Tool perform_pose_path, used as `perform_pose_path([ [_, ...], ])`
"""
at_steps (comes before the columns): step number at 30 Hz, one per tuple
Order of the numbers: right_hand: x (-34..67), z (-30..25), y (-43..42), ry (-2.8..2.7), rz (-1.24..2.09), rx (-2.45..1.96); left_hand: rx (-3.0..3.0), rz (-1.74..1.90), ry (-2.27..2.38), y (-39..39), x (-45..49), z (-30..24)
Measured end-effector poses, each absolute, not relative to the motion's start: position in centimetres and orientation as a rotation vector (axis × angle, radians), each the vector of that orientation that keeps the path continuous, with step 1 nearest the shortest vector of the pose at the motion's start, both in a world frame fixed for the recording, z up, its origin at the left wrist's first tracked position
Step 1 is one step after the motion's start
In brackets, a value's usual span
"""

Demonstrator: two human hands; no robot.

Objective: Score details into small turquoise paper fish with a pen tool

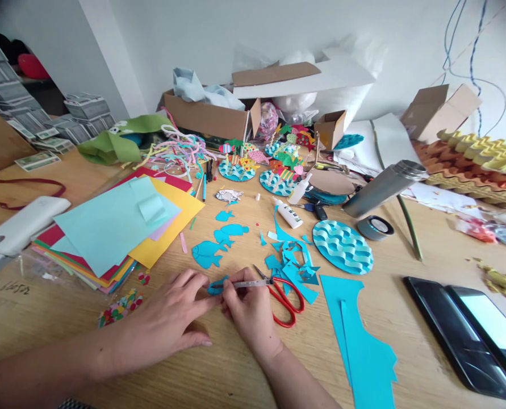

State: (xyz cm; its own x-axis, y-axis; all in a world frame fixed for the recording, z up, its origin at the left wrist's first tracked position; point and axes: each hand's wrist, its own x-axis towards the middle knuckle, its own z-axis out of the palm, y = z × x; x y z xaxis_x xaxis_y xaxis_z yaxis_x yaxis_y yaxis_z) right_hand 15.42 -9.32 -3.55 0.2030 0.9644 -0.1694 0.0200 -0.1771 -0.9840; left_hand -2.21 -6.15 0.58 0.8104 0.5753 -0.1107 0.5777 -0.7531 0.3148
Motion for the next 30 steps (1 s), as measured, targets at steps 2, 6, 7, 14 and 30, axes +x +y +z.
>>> perform_pose_path([
  [2,15.41,-3.57,-9.3,-0.997,1.169,-1.45,2.658,-0.007,0.874,-6.16,-2.19,0.64],
  [6,15.44,-3.85,-9.36,-1.001,1.167,-1.446,2.653,-0.028,0.875,-6.14,-2.08,0.88],
  [7,15.45,-3.9,-9.38,-1.002,1.164,-1.448,2.65,-0.03,0.877,-6.12,-2.06,0.92],
  [14,15.46,-3.86,-9.4,-1.013,1.169,-1.45,2.655,-0.023,0.879,-6.11,-2.16,0.77],
  [30,15.47,-3.8,-9.44,-1.014,1.165,-1.443,2.661,-0.005,0.879,-6.11,-2.08,0.7],
])
